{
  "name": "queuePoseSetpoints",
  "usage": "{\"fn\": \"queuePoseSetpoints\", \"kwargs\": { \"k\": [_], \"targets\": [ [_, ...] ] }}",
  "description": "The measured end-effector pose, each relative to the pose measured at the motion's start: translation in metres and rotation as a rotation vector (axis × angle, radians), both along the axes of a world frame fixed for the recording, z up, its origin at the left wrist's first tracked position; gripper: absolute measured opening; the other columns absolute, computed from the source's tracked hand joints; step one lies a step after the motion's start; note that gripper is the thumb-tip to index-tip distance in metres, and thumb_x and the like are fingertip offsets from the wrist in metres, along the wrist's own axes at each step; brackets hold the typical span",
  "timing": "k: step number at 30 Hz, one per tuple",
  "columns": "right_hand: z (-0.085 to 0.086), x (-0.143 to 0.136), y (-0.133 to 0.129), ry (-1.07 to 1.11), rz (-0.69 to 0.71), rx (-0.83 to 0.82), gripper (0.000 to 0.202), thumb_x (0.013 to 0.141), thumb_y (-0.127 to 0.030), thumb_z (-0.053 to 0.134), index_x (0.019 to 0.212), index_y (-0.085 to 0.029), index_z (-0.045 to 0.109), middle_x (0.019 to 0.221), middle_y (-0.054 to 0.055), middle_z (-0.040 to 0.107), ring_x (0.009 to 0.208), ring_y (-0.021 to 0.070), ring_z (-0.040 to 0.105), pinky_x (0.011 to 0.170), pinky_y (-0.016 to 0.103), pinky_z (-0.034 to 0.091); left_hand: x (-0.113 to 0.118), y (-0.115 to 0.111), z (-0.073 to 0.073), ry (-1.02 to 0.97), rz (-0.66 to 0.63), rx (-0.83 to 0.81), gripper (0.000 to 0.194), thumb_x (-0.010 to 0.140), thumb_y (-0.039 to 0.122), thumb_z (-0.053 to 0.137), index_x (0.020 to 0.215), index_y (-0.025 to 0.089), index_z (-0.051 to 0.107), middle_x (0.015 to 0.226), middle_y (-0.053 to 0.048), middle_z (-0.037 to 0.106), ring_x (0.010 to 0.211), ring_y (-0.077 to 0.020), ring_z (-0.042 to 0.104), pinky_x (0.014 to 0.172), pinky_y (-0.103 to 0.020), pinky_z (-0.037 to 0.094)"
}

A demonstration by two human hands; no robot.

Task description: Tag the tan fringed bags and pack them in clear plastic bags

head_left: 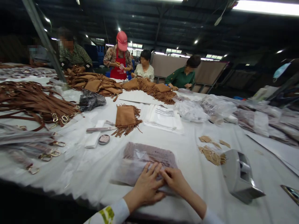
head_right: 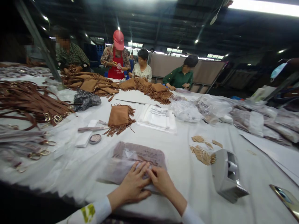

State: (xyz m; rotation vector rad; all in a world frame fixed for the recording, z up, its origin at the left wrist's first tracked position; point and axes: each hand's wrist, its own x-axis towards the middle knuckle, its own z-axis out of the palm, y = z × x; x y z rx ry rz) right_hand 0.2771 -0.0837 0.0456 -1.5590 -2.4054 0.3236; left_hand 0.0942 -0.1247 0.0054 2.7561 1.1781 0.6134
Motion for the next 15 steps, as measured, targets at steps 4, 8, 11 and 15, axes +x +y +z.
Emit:
{"fn": "queuePoseSetpoints", "kwargs": {
  "k": [4, 8, 11, 15],
  "targets": [
    [-0.031, -0.002, -0.015, 0.150, -0.039, 0.044, 0.046, 0.094, -0.049, 0.034, 0.060, -0.022, 0.049, 0.055, 0.000, 0.058, 0.053, 0.0159, 0.056, 0.053, 0.026, 0.037, -0.015, 0.006, 0.008, 0.078, -0.072, 0.044, 0.064, 0.089, 0.065, 0.033, 0.144, 0.033, 0.034, 0.156, -0.012, 0.027, 0.142, -0.0322, 0.024, 0.114, -0.058, 0.019],
    [-0.038, 0.002, -0.010, 0.250, -0.039, 0.074, 0.045, 0.093, -0.051, 0.037, 0.059, -0.023, 0.047, 0.053, -0.001, 0.053, 0.050, 0.0156, 0.052, 0.053, 0.027, 0.034, -0.067, -0.001, -0.001, 0.168, 0.125, 0.063, 0.066, 0.086, 0.065, 0.043, 0.145, 0.042, 0.025, 0.156, -0.006, 0.029, 0.140, -0.0340, 0.027, 0.112, -0.064, 0.014],
    [-0.040, -0.001, -0.010, 0.320, -0.030, 0.085, 0.045, 0.092, -0.052, 0.042, 0.058, -0.022, 0.048, 0.053, -0.001, 0.052, 0.049, 0.0147, 0.050, 0.053, 0.027, 0.033, -0.111, -0.014, -0.016, 0.179, 0.426, 0.045, 0.065, 0.087, 0.060, 0.047, 0.145, 0.042, 0.025, 0.155, -0.007, 0.031, 0.137, -0.0350, 0.031, 0.111, -0.063, 0.018],
    [-0.036, 0.005, -0.015, 0.384, -0.094, 0.104, 0.048, 0.089, -0.055, 0.046, 0.055, -0.022, 0.052, 0.051, -0.002, 0.053, 0.049, 0.0135, 0.049, 0.052, 0.026, 0.035, -0.132, -0.028, -0.031, 0.163, 0.519, -0.002, 0.059, 0.090, 0.055, 0.044, 0.145, 0.042, 0.025, 0.154, -0.005, 0.034, 0.135, -0.0320, 0.037, 0.110, -0.059, 0.023]
  ]
}}
